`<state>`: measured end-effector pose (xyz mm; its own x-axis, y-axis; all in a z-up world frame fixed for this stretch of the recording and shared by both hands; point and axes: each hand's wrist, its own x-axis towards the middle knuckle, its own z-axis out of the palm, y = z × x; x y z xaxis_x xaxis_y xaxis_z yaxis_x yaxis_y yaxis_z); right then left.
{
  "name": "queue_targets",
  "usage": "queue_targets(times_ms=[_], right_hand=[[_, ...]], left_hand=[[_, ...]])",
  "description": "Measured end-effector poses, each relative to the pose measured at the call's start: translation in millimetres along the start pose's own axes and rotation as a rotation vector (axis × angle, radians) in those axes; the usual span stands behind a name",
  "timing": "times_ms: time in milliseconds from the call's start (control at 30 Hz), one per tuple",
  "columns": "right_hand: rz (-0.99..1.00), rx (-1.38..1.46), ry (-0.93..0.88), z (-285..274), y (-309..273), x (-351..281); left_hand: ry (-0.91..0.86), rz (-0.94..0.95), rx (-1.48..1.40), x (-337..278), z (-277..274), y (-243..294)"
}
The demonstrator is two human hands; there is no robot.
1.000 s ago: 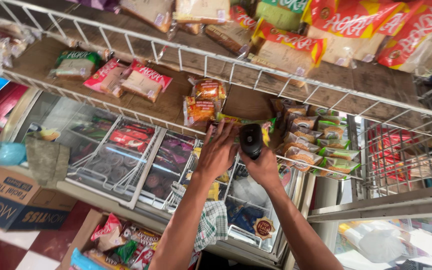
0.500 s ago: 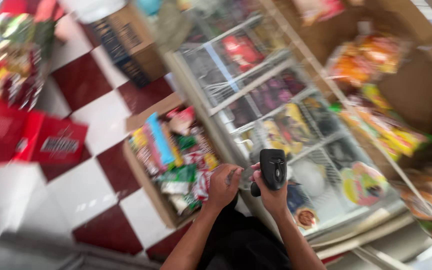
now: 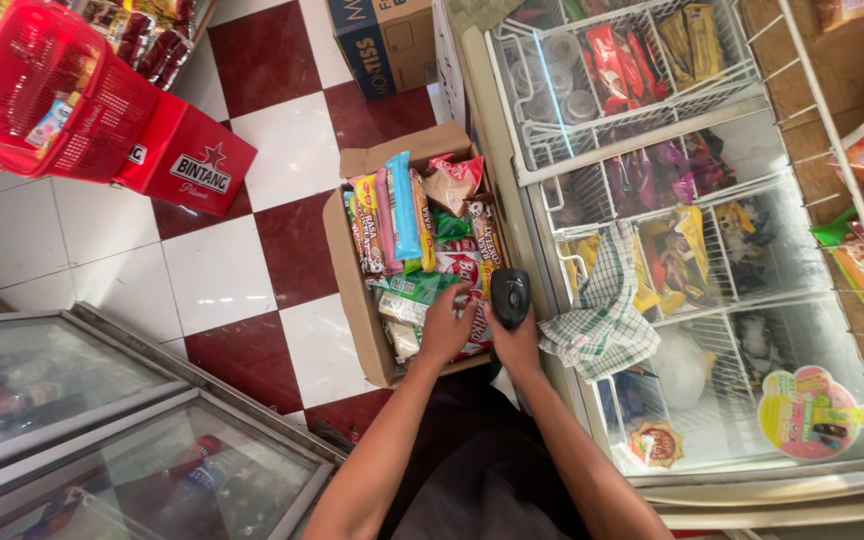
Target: The person scans snacks with a handheld barcode scanner and places them onto a retail display shelf.
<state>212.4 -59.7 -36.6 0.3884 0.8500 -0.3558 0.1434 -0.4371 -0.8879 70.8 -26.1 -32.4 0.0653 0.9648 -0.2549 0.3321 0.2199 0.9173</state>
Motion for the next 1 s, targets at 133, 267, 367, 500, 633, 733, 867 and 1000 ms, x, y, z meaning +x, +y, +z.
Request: queue_targets(times_ms=[133, 267, 367, 500, 633, 733, 867, 1000], right_hand=[[0.159, 0.23, -0.098, -2, 29, 23], [0.2, 0.315, -0.118, -5, 36, 28], [0.18, 0.282, -0.126, -6, 28, 26], [0.156, 0.286, -0.169, -8, 18, 22], [0.164, 0.235, -0.197, -9, 8, 17], [0.185, 0.178, -0.183, -12, 1, 12], [0.149, 0.194, -0.159, -18, 1, 9], [0.113, 0.205, -0.145, -19, 10, 10]], left_hand=[[0.006, 0.074, -0.079, 37, 41, -37], [0.051, -0.11, -0.112, 56, 63, -52], [0.068, -0.246, -0.086, 66, 63, -51], [0.058, -0.388, -0.017, 73, 57, -49], [0.118, -0.193, 0.106, 80, 59, -55], [0.051, -0.322, 0.173, 82, 63, -60], [0.021, -0.348, 0.038, 80, 71, -58], [0.061, -0.414, 0.106, 81, 69, -48]])
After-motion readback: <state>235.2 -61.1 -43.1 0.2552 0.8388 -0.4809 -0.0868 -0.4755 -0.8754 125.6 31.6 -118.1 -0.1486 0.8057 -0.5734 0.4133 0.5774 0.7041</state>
